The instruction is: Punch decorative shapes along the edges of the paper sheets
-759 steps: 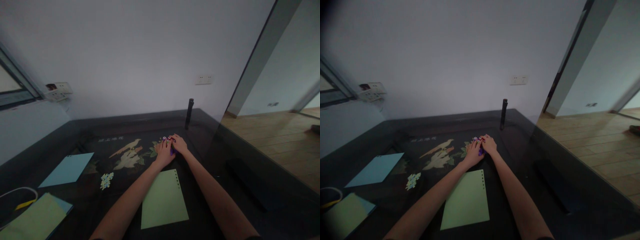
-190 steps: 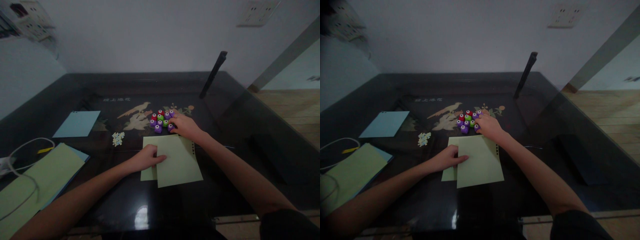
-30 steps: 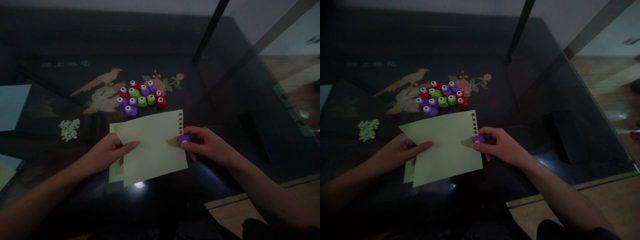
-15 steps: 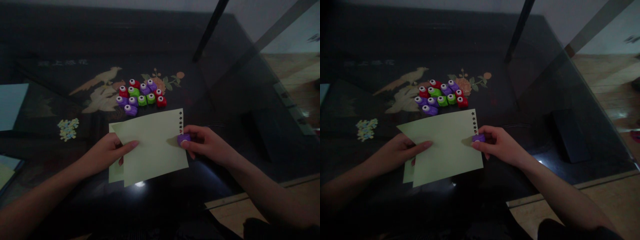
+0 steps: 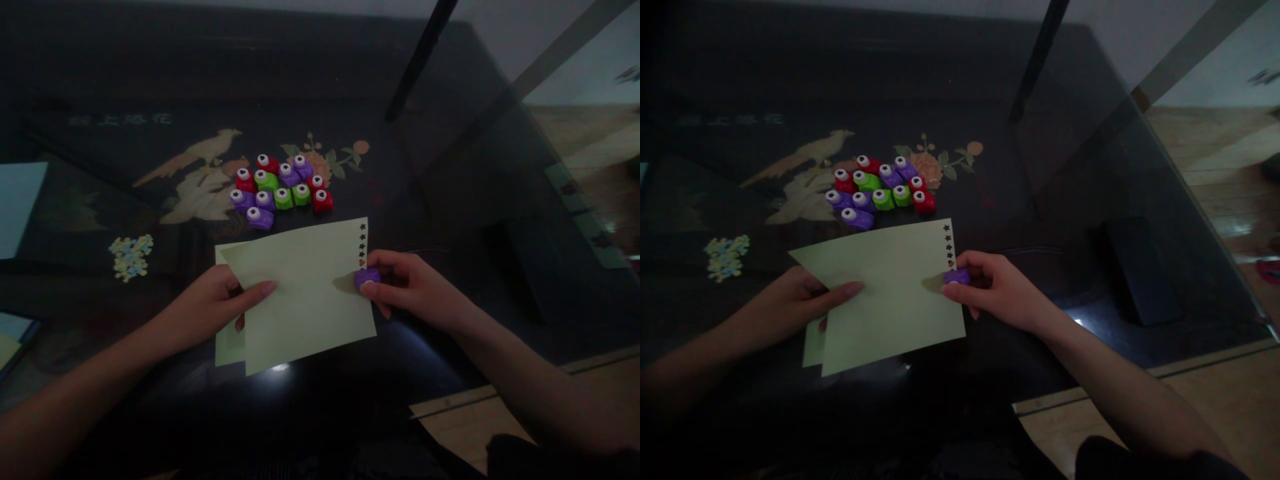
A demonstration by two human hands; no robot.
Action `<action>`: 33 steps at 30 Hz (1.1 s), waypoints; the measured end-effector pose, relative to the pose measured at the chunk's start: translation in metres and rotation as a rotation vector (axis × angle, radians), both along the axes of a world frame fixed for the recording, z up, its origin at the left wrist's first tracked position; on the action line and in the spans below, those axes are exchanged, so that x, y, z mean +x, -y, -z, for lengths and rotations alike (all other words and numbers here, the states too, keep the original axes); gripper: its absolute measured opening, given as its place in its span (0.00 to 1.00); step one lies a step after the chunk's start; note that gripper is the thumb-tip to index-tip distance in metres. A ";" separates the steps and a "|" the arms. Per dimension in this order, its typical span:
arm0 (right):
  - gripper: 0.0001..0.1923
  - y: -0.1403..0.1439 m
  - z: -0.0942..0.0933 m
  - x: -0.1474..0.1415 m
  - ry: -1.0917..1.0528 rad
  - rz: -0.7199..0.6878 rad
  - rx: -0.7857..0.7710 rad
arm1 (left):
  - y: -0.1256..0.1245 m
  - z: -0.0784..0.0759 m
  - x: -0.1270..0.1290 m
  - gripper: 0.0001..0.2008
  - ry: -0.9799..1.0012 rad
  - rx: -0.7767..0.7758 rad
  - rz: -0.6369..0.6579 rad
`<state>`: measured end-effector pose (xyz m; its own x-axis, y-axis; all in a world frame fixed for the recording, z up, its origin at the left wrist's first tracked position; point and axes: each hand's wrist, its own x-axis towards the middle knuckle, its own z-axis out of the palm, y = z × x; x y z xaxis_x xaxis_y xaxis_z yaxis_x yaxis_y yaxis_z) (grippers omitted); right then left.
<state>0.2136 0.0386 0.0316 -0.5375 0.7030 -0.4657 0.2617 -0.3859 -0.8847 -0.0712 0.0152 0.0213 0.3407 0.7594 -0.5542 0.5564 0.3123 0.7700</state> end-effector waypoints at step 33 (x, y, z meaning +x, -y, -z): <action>0.08 0.002 0.001 -0.002 0.027 -0.001 0.103 | 0.000 -0.005 0.003 0.18 -0.033 0.006 -0.009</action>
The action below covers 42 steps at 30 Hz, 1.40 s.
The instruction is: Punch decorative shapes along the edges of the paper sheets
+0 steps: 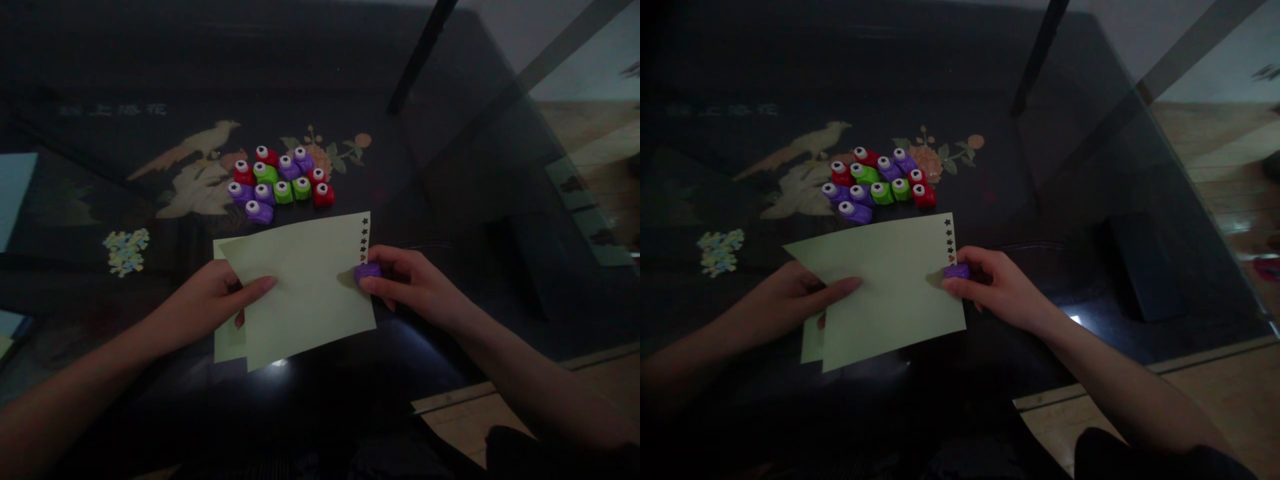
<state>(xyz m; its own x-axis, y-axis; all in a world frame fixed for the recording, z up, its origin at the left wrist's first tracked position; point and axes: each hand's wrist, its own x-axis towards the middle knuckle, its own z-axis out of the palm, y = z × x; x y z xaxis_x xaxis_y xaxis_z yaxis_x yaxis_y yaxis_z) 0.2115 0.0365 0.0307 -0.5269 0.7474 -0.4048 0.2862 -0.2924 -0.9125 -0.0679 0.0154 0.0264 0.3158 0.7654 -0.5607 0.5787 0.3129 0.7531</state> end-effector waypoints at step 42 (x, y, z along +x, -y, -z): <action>0.14 0.010 0.011 -0.001 0.059 0.074 0.039 | 0.007 0.003 -0.001 0.17 0.090 -0.011 -0.068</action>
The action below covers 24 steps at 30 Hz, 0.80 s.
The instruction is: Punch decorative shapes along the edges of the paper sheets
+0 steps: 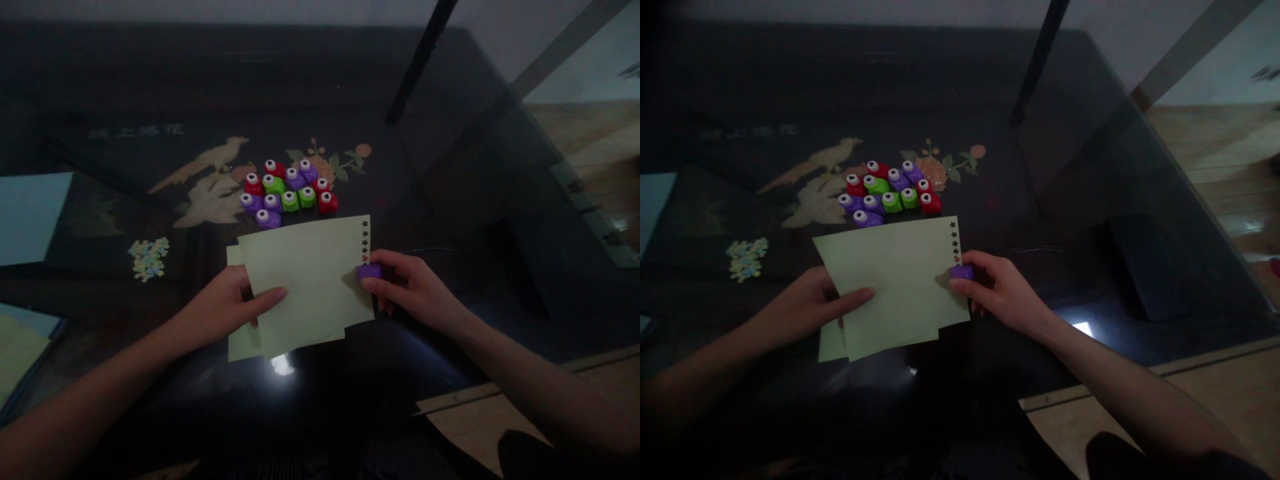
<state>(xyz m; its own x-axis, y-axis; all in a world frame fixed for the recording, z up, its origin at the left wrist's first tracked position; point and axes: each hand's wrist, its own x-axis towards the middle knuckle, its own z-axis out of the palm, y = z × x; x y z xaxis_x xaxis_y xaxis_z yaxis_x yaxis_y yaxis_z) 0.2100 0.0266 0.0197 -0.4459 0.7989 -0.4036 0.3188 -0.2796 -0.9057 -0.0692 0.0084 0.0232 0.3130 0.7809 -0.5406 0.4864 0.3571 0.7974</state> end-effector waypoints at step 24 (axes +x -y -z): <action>0.14 -0.008 -0.003 0.006 -0.099 -0.080 -0.074 | -0.005 0.002 -0.001 0.18 0.037 -0.031 0.020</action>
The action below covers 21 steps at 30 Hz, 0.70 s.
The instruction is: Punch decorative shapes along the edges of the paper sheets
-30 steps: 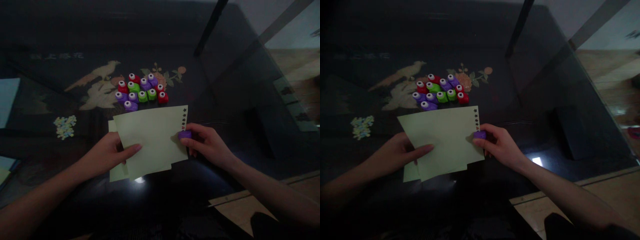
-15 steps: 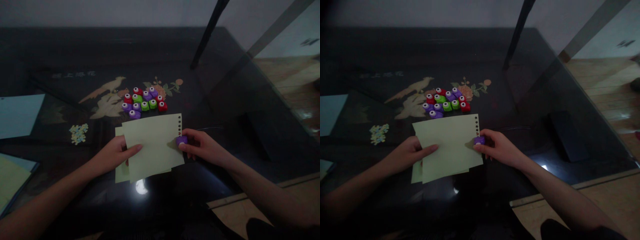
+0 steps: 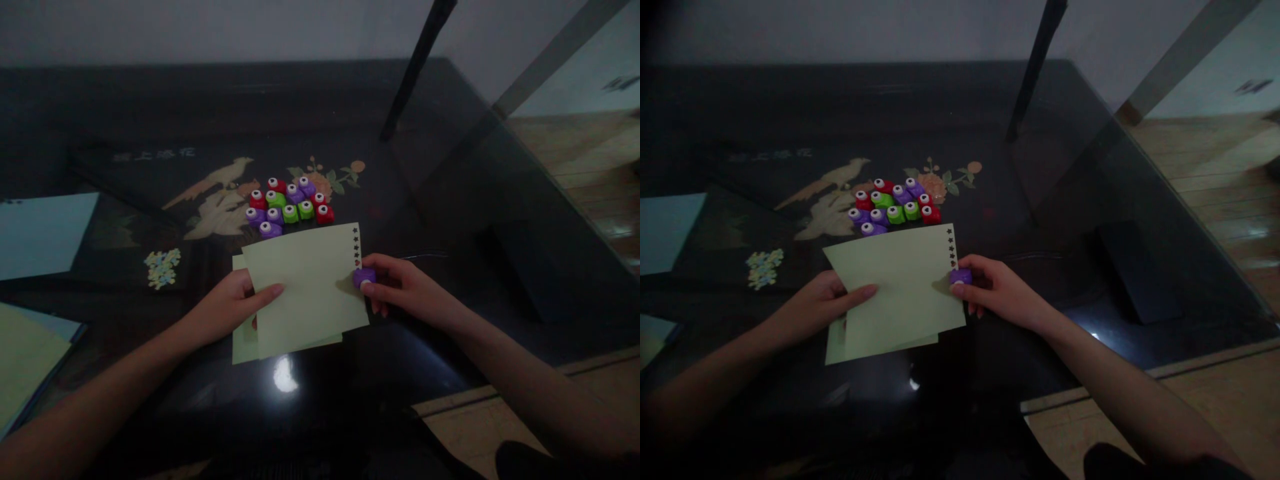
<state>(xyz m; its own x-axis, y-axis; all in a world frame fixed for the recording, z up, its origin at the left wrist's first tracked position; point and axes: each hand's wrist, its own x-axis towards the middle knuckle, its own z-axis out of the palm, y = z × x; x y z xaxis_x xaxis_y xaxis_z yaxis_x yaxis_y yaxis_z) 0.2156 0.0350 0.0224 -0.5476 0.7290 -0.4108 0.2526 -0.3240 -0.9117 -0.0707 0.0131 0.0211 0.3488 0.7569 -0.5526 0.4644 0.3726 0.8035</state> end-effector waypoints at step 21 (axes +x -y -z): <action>0.15 -0.003 -0.006 0.012 -0.059 0.096 -0.025 | -0.001 0.005 -0.004 0.19 -0.009 0.002 -0.072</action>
<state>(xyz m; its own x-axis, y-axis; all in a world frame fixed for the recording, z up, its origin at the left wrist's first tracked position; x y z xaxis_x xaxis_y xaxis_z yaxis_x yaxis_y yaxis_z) 0.2277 0.0378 0.0285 -0.4996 0.7689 -0.3988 0.1661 -0.3669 -0.9153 -0.0747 0.0145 0.0165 0.2888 0.7808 -0.5541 0.4438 0.4036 0.8001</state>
